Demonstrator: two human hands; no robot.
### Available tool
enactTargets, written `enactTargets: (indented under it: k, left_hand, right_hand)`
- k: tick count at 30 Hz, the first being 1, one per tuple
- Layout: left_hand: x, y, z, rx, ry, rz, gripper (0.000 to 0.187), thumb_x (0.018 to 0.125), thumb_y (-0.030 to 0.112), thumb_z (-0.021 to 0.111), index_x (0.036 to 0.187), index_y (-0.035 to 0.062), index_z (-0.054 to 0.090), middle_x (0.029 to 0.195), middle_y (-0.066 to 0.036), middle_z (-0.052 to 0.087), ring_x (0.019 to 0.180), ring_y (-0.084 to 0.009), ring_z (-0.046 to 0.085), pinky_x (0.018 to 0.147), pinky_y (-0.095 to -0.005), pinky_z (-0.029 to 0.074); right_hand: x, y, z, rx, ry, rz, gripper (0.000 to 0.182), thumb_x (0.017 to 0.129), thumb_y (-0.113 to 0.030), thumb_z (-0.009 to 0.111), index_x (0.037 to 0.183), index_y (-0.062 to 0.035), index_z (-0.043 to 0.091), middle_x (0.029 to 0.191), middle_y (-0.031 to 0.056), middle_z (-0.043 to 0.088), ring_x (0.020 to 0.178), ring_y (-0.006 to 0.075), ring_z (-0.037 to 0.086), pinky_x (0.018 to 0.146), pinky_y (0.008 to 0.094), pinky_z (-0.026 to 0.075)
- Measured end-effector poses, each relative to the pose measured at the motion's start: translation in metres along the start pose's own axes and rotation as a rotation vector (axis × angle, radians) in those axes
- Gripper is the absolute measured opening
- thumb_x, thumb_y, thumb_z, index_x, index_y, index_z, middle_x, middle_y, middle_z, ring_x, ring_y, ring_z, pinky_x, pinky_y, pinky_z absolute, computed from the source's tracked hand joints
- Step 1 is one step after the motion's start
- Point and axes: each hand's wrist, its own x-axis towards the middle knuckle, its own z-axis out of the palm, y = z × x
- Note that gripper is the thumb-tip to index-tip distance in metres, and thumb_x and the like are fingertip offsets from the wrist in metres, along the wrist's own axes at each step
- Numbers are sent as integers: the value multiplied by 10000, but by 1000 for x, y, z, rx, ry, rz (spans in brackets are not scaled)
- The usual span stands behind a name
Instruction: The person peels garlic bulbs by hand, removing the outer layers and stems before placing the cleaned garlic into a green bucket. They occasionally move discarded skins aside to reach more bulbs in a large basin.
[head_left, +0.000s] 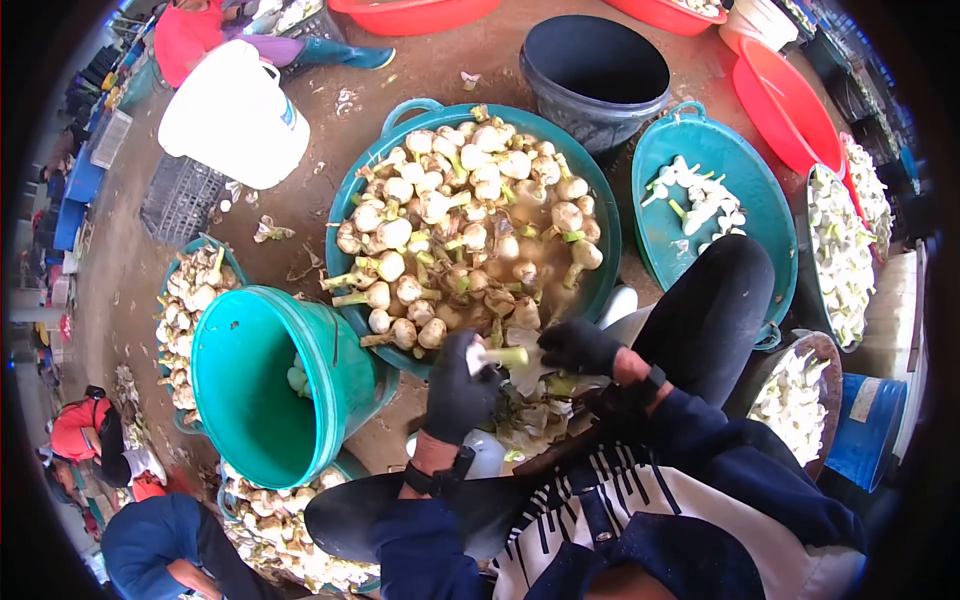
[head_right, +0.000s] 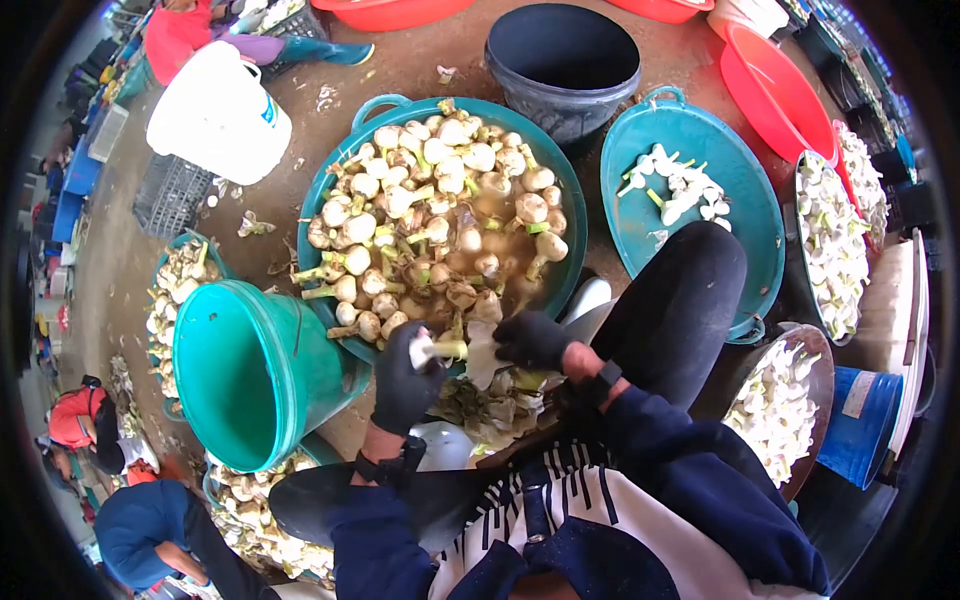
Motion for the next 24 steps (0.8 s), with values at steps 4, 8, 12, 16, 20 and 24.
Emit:
enactTargets:
  k: [4,8,12,16,20,24]
  left_hand:
    - [-2,-12,16,34,-69,-55,517,681,69,723,1132,-4,480,967,-212,588,874,-390,601,730,-428,499]
    - [-6,-3,30,-52,-165,-9,556,708,112,740,1175,-13,465,992,-215,586,852,-388,617,718,-428,512]
    - [-13,-3,31,-137,-132,-66,556,718,66,733,1208,9,477,962,-205,624,789,-308,657,649,-365,527]
    - [-13,-6,25,-55,-235,-58,432,759,92,708,1142,-2,534,973,-173,632,782,-276,662,663,-343,536]
    - [-10,-1,30,0,-303,-51,367,781,107,689,1108,-1,564,970,-176,638,802,-288,664,676,-348,536]
    - [-11,1,31,12,-324,-48,347,790,112,682,1101,1,574,962,-180,641,813,-296,664,686,-350,535]
  right_hand:
    - [-6,-71,-17,-14,214,-177,205,741,-168,732,871,-16,684,870,145,654,799,285,638,700,363,496]
    - [-6,-72,-13,298,184,-176,165,736,-121,727,879,-44,699,850,137,665,785,308,636,695,385,509]
    - [-10,-57,-53,-96,570,-166,108,763,4,656,855,-43,690,798,112,647,728,255,637,653,319,493]
    - [-21,-60,-138,-632,872,123,80,728,-116,642,802,-99,668,792,112,630,690,322,631,605,399,500]
    - [-12,-72,-148,-852,903,199,232,704,-179,687,920,-99,662,920,154,620,855,367,581,667,442,476]
    - [40,-32,-79,-345,407,216,349,772,-287,697,1060,-96,658,894,174,662,810,370,641,736,426,509]
